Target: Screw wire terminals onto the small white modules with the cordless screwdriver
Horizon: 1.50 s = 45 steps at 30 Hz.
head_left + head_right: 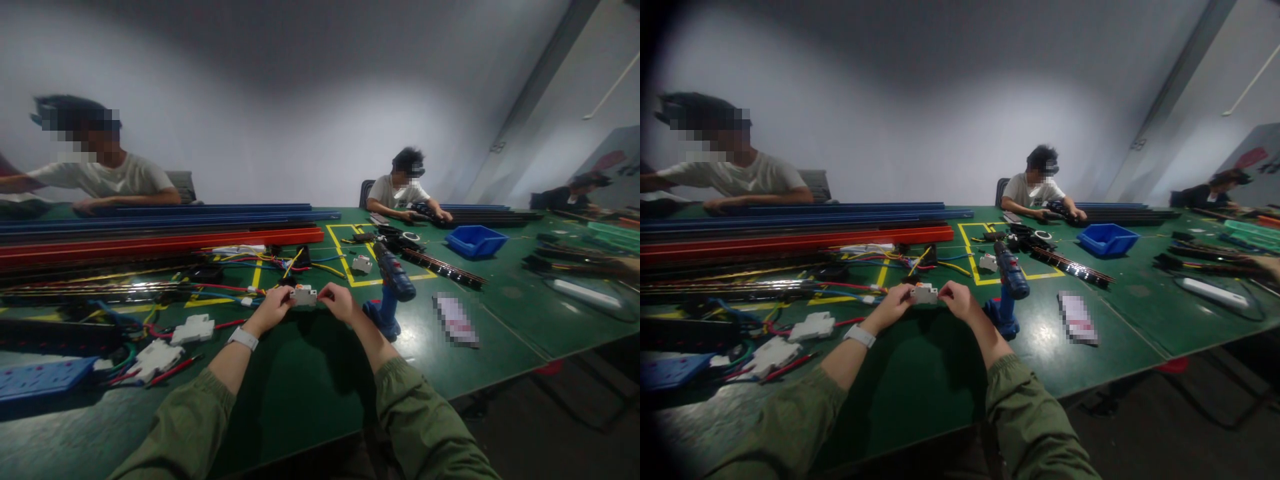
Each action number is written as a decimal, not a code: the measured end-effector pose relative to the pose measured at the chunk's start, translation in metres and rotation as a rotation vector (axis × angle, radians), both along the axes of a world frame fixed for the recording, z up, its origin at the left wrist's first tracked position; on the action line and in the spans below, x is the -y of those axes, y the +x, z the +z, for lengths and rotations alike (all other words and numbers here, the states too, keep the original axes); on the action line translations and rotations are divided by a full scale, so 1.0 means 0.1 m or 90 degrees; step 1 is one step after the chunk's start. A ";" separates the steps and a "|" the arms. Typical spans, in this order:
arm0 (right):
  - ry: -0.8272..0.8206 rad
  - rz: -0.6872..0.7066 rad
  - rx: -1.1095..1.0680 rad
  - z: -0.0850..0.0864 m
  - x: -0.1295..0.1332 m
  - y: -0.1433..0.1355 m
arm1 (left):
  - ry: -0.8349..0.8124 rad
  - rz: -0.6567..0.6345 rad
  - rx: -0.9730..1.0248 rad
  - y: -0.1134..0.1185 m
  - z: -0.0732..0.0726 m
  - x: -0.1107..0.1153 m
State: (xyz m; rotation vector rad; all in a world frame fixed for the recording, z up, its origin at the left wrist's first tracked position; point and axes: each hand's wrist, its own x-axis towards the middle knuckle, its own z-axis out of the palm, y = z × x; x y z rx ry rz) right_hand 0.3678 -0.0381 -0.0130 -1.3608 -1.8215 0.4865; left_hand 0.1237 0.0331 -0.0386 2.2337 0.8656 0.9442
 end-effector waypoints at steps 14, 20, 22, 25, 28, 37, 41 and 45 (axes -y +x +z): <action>0.015 0.005 -0.041 -0.15 -0.09 0.03 | 0.124 0.027 -0.148 0.02 0.04 0.05; 0.049 -0.037 -0.028 -0.05 0.03 0.00 | 0.133 0.051 -0.175 0.07 0.07 0.08; 0.117 -0.067 -0.026 0.08 0.16 0.01 | 0.131 0.063 -0.178 0.08 0.07 0.08; 0.223 -0.096 -0.034 0.26 0.48 0.05 | 0.128 0.085 -0.177 0.09 0.08 0.06; 0.347 -0.155 -0.053 0.31 0.87 0.14 | 0.120 0.101 -0.173 0.09 0.09 0.04; 0.307 -0.589 -0.321 0.03 1.18 0.69 | 0.116 0.119 -0.170 0.08 0.02 -0.05; 0.188 -0.436 -0.470 0.15 1.00 0.98 | 0.107 0.112 -0.171 0.07 0.03 -0.03; 0.071 -0.287 -0.490 0.27 0.98 1.08 | 0.106 0.110 -0.161 0.06 0.06 -0.01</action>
